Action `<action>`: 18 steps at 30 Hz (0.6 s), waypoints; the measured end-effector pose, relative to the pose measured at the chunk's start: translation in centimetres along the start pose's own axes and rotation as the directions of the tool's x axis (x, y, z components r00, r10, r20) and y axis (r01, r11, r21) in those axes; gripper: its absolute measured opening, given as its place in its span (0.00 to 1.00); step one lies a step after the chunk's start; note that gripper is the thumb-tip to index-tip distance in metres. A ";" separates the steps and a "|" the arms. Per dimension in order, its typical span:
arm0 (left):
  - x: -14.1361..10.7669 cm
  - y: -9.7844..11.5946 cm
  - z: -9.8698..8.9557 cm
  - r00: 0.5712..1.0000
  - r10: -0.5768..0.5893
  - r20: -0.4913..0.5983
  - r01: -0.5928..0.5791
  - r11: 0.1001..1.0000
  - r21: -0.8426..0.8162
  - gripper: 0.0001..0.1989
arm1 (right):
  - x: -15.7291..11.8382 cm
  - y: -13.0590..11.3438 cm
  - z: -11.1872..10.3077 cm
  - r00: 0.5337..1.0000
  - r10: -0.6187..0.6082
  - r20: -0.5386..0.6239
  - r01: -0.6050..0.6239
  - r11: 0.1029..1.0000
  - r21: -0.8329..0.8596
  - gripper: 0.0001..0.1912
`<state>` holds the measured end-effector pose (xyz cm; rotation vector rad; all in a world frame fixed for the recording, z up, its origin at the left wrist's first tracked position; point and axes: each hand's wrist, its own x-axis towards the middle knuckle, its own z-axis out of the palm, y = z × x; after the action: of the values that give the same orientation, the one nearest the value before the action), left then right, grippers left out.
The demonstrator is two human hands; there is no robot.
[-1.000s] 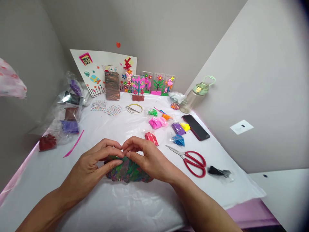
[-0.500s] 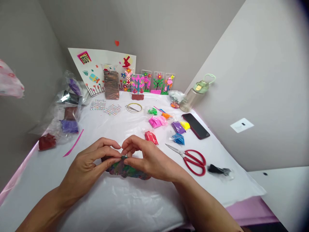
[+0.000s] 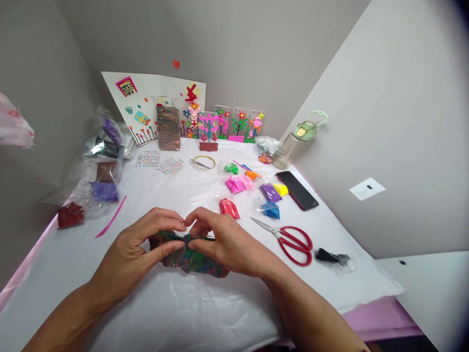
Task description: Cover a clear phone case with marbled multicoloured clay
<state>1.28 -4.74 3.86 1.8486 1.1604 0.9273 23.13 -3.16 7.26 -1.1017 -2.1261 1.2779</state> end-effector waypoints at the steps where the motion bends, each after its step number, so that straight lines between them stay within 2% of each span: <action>1: 0.0 0.0 0.0 1.000 -0.015 0.010 0.015 1.000 -0.002 0.04 | 0.0 0.0 0.0 1.000 -0.001 -0.003 0.001 1.000 -0.010 0.15; 5: 0.0 0.2 0.3 0.999 -0.041 0.009 0.041 0.999 0.031 0.06 | 0.0 -0.1 0.3 1.000 0.003 -0.025 -0.006 0.996 -0.094 0.16; 8: 0.1 0.2 0.4 0.985 -0.170 -0.026 0.170 0.985 -0.013 0.09 | 0.0 -0.3 0.4 0.999 0.002 -0.032 -0.005 0.993 -0.122 0.16; 11: 0.2 0.2 0.2 0.962 -0.274 0.007 0.273 0.954 -0.127 0.12 | 0.0 -0.4 0.3 0.998 0.001 -0.059 -0.008 0.993 -0.120 0.13; 15: 0.4 0.4 0.0 0.960 -0.279 -0.012 0.271 0.942 -0.197 0.10 | 0.1 -0.3 0.3 0.997 -0.006 -0.071 -0.002 0.994 -0.105 0.10; 18: 0.4 0.4 0.2 0.957 -0.289 0.004 0.283 0.936 -0.211 0.10 | 0.3 -0.3 0.5 0.997 0.021 -0.073 -0.024 0.999 -0.035 0.06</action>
<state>1.68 -4.50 4.19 1.4569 1.2577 0.8719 22.51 -3.26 7.31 -1.1717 -2.0962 1.1962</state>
